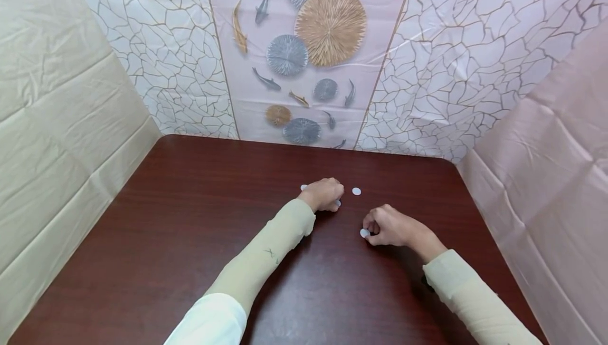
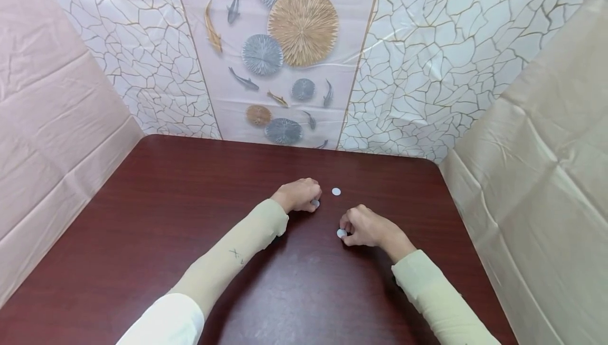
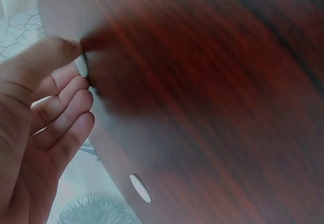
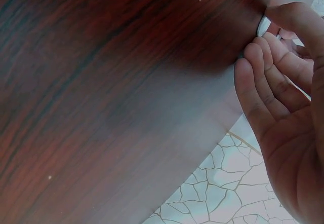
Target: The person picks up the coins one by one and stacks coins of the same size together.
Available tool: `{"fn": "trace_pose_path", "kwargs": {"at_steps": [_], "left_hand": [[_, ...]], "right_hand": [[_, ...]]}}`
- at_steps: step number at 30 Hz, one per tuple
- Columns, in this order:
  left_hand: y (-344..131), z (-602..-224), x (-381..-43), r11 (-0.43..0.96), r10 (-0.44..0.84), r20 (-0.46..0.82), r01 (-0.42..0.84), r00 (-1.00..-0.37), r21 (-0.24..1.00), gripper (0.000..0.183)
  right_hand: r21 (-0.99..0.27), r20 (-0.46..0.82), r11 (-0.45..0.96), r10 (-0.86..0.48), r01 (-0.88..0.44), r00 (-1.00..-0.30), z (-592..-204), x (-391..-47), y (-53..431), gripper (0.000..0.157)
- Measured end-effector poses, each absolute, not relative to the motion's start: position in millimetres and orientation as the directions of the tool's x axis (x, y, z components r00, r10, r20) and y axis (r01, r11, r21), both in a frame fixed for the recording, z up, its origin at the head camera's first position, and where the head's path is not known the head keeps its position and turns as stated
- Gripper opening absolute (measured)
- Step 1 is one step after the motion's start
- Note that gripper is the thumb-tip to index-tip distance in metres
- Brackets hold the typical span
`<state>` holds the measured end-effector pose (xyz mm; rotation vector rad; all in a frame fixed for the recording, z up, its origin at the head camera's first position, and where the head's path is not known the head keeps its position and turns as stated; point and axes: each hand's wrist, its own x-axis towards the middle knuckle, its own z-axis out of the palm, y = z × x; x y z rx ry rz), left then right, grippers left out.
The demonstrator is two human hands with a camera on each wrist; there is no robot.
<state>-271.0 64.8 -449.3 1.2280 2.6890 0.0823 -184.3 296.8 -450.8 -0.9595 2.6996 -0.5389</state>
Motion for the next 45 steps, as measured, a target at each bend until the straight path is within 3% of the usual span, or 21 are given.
{"fn": "trace_pose_path", "kwargs": {"at_steps": [8,20,40,45], "left_hand": [[66,-453,-270,0.708,0.702,-0.186,0.701,-0.687,0.084,0.018],[66,-455,-274,0.686,0.725,-0.153,0.724,-0.672,0.073,0.022],[71,-452,-262,0.611,0.775,-0.038,0.732,-0.631,0.302,0.014],[75,-450,-254,0.586,0.790,-0.016,0.747,-0.613,0.312,0.013]], "right_hand": [[-0.415,-0.083,0.706,-0.657,-0.574,-0.749,-455,-185,290,0.003],[-0.409,-0.057,0.700,-0.660,-0.585,-0.749,-456,-185,289,0.004],[-0.417,-0.050,0.705,-0.648,-0.574,-0.760,-453,-182,294,0.003],[-0.423,-0.055,0.713,-0.636,-0.559,-0.770,-454,-180,297,0.005]]}}
